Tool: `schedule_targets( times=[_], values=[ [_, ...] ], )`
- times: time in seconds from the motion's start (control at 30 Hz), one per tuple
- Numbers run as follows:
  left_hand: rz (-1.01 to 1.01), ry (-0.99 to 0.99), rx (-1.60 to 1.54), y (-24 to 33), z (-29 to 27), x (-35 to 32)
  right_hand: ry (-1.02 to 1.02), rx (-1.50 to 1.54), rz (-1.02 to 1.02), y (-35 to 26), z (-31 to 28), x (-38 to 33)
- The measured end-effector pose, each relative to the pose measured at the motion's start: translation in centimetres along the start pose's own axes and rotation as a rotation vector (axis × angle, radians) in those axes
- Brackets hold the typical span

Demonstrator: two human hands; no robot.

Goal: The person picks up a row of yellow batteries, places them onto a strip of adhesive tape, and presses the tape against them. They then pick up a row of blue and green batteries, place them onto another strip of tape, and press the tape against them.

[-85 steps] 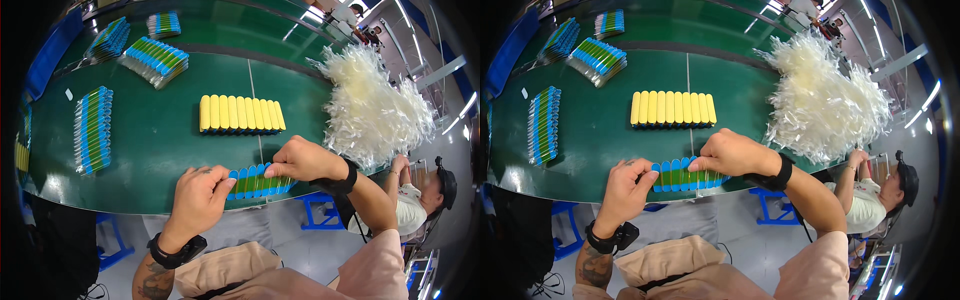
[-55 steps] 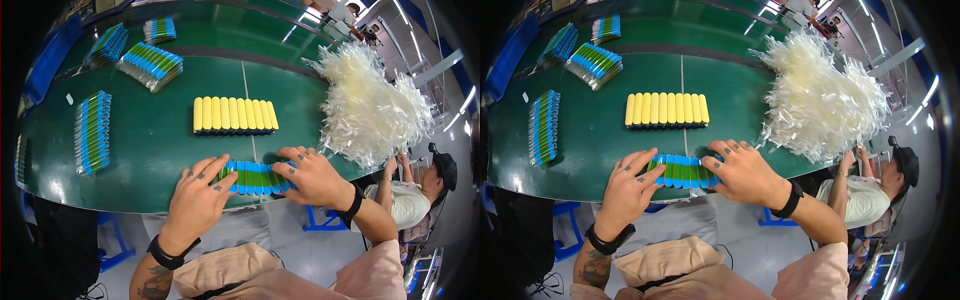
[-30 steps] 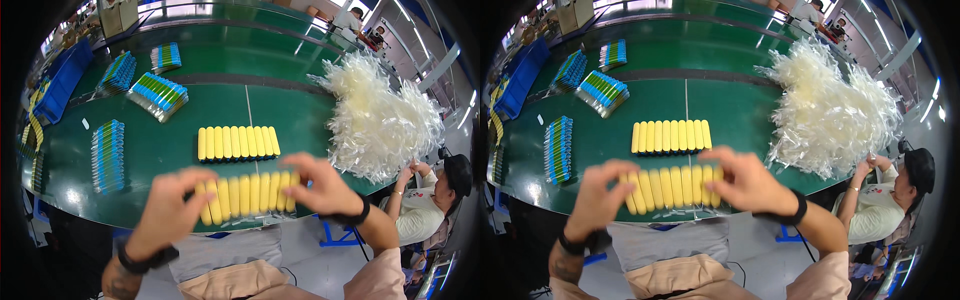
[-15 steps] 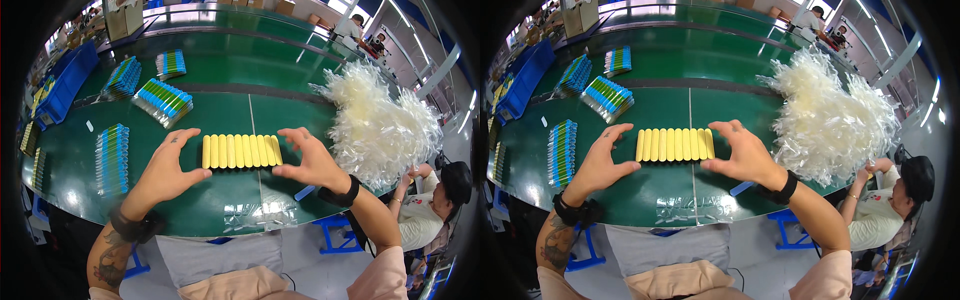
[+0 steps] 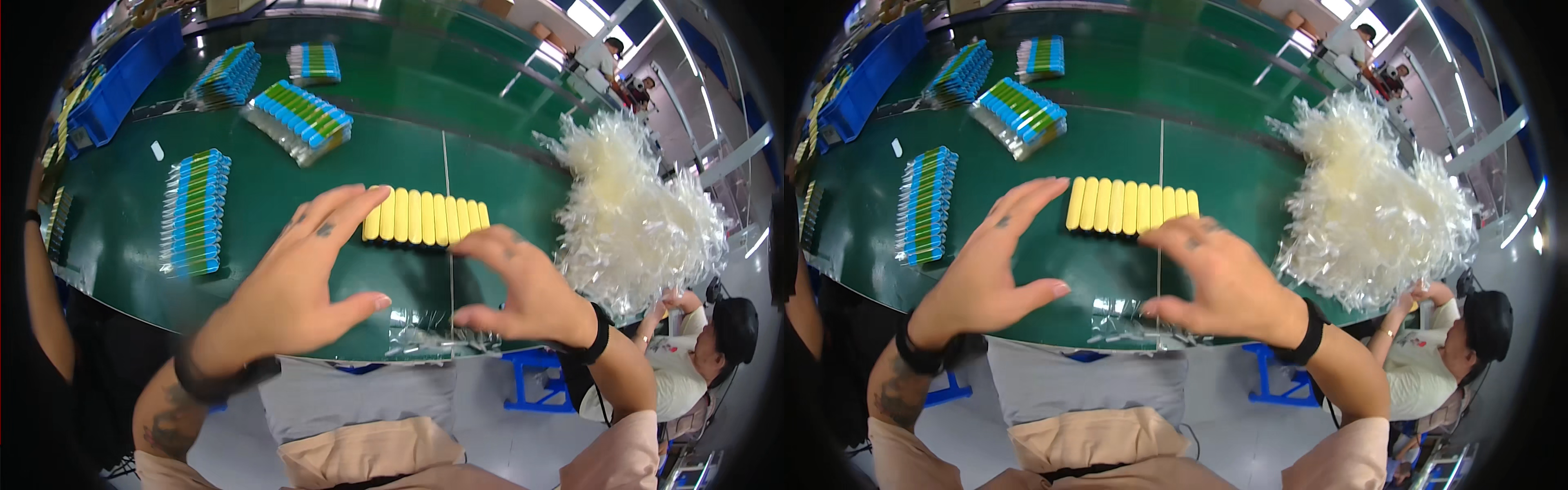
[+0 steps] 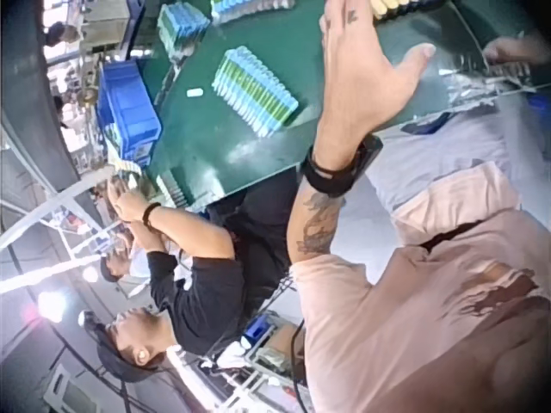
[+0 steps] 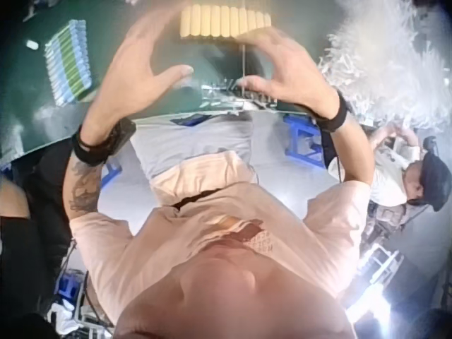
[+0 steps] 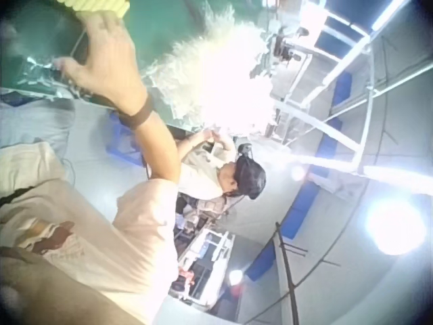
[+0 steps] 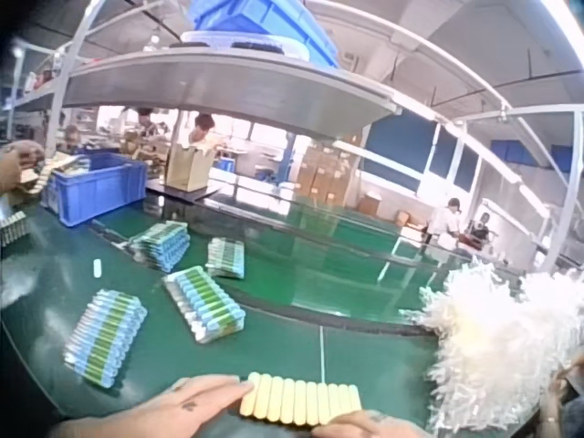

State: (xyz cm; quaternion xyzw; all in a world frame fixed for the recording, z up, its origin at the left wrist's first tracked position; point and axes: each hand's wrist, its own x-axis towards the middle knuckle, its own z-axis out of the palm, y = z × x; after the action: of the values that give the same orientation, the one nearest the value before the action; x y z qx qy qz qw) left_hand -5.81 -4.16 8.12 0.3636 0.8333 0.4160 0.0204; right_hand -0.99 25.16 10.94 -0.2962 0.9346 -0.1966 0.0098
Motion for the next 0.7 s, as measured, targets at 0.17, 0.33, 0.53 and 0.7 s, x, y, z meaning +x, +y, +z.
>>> schedule_targets(
  times=[0.17,0.33,0.53,0.7],
  values=[
    [-0.183,0.144,-0.455,-0.6,3.5,-2.8,-0.358,-0.132,-0.065,-4.5,3.4,2.9],
    [-0.257,0.238,-0.473,-2.6,6.4,-4.1,-0.464,-0.052,-0.113,-2.6,5.1,4.5],
    [-0.222,0.241,-0.533,-2.1,6.4,-4.8,-0.400,0.066,-0.052,-2.5,5.9,3.0],
    [-0.210,0.264,-0.556,-2.0,6.1,-4.9,0.037,0.125,-0.046,-2.9,6.4,0.9]
  ],
)
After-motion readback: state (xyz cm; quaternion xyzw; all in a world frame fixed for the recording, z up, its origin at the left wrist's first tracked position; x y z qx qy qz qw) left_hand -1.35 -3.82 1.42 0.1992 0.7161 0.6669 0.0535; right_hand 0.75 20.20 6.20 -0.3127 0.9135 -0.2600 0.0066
